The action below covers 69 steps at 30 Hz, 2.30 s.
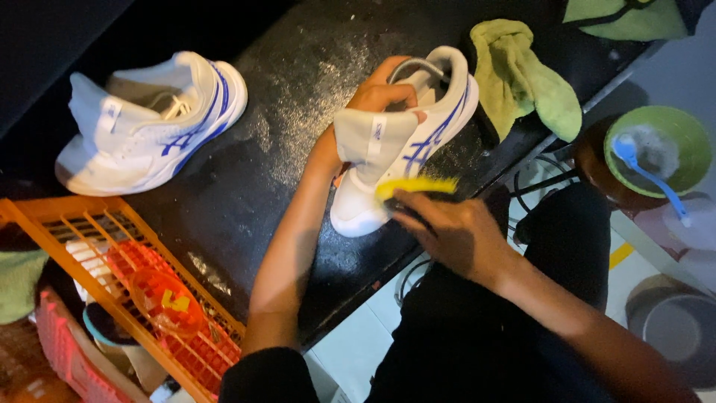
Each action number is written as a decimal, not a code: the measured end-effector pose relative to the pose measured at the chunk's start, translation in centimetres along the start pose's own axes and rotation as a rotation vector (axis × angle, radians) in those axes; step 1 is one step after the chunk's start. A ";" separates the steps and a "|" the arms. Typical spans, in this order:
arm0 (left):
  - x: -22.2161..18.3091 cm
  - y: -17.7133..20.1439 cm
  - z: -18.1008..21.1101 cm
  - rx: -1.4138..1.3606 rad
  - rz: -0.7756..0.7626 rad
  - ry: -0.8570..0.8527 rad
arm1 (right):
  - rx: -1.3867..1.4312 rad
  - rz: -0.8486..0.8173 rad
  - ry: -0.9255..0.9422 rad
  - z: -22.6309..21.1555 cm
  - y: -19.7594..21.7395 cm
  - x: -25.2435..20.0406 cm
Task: The person cleans white sneakers by scrubbing the exterior with a yellow brush and soapy water, wiping them with a cloth, and detailing the interior edges with a toothbrush.
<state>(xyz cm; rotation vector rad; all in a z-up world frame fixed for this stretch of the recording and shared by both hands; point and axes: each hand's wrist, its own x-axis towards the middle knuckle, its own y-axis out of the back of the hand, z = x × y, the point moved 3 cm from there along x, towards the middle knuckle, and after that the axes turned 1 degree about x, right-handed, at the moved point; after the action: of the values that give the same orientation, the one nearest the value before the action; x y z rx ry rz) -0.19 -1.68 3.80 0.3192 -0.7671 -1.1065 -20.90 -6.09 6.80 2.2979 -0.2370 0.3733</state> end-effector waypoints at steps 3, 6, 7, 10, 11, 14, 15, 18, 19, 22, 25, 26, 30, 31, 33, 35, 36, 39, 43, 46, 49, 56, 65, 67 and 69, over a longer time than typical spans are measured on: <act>-0.1 0.2 1.0 -0.002 -0.032 0.018 | -0.094 0.045 0.132 1.3 1.2 0.6; -0.1 0.4 1.2 -0.056 0.000 0.007 | -0.111 0.238 -0.110 4.5 3.9 2.0; -0.2 0.5 0.9 -0.043 0.016 0.012 | -0.105 0.255 -0.106 4.8 4.5 2.2; -0.2 1.0 0.7 0.008 0.041 0.042 | -0.077 0.291 -0.129 4.8 5.4 2.5; -0.4 1.1 0.6 0.036 0.054 0.080 | -0.052 0.296 -0.164 4.8 5.3 2.5; -1.0 1.2 0.6 -0.080 -0.066 0.266 | -0.018 0.490 -0.265 5.0 6.2 1.6; -1.0 1.7 0.4 -0.081 -0.051 0.275 | -0.016 0.475 -0.257 4.7 6.4 1.5; -1.3 1.9 -0.8 -0.156 -0.149 0.340 | 0.054 0.476 -0.289 4.6 6.8 0.6; -1.4 1.8 -1.5 -0.164 -0.168 0.345 | -0.025 0.495 -0.302 5.0 6.8 0.1; -1.6 1.9 -2.6 -0.169 -0.193 0.313 | -0.110 0.513 -0.305 5.9 6.7 -1.0; -1.7 1.9 -3.3 -0.175 -0.200 0.241 | -0.153 0.517 -0.275 6.1 6.9 -1.5; -1.6 1.8 -3.5 -0.188 -0.199 0.204 | -0.194 0.519 -0.254 6.1 7.0 -1.6; -1.5 1.5 -3.5 -0.222 -0.189 0.099 | -0.503 0.492 -0.179 7.0 6.7 -0.6; -1.6 1.4 -3.5 -0.212 -0.206 0.163 | -0.618 0.474 -0.077 7.3 6.4 0.1; -1.6 1.1 -3.8 -0.206 -0.220 0.230 | -0.730 0.451 0.027 7.8 5.9 1.8; -1.4 0.6 -4.4 -0.182 -0.154 0.214 | -0.799 0.417 0.152 7.7 5.1 3.7; -1.3 0.5 -3.8 -0.179 -0.145 0.215 | -0.798 0.415 0.161 6.1 4.3 4.2; -1.7 0.6 -2.8 -0.213 -0.070 0.212 | -0.593 0.312 0.370 2.0 0.8 4.3; -2.7 0.2 -2.9 -0.194 -0.054 0.223 | -0.526 0.177 0.505 3.4 -2.7 1.6; -3.8 -0.3 -3.1 -0.184 -0.049 0.226 | -0.716 0.229 0.555 4.2 1.0 3.9; -4.5 -0.2 -2.9 -0.166 -0.030 0.225 | -0.944 0.333 0.565 5.3 4.1 5.9; -2.2 0.1 -3.2 -0.099 -0.042 0.169 | -0.498 0.255 0.731 -0.3 1.7 5.0; -1.9 -0.2 -4.3 -0.144 -0.066 0.160 | -0.647 0.281 0.647 -1.5 2.3 5.7; -1.7 0.3 -1.5 -0.162 -0.066 0.169 | -0.512 0.263 0.652 -2.5 1.3 3.9; -1.4 0.6 -0.5 -0.171 -0.063 0.175 | -0.376 0.251 0.666 -2.1 1.2 3.8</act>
<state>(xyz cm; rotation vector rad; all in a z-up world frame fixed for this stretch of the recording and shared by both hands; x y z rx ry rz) 0.26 -0.21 3.21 0.2931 -0.5068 -1.1781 -18.06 -5.52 10.27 1.6704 -0.2303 1.0921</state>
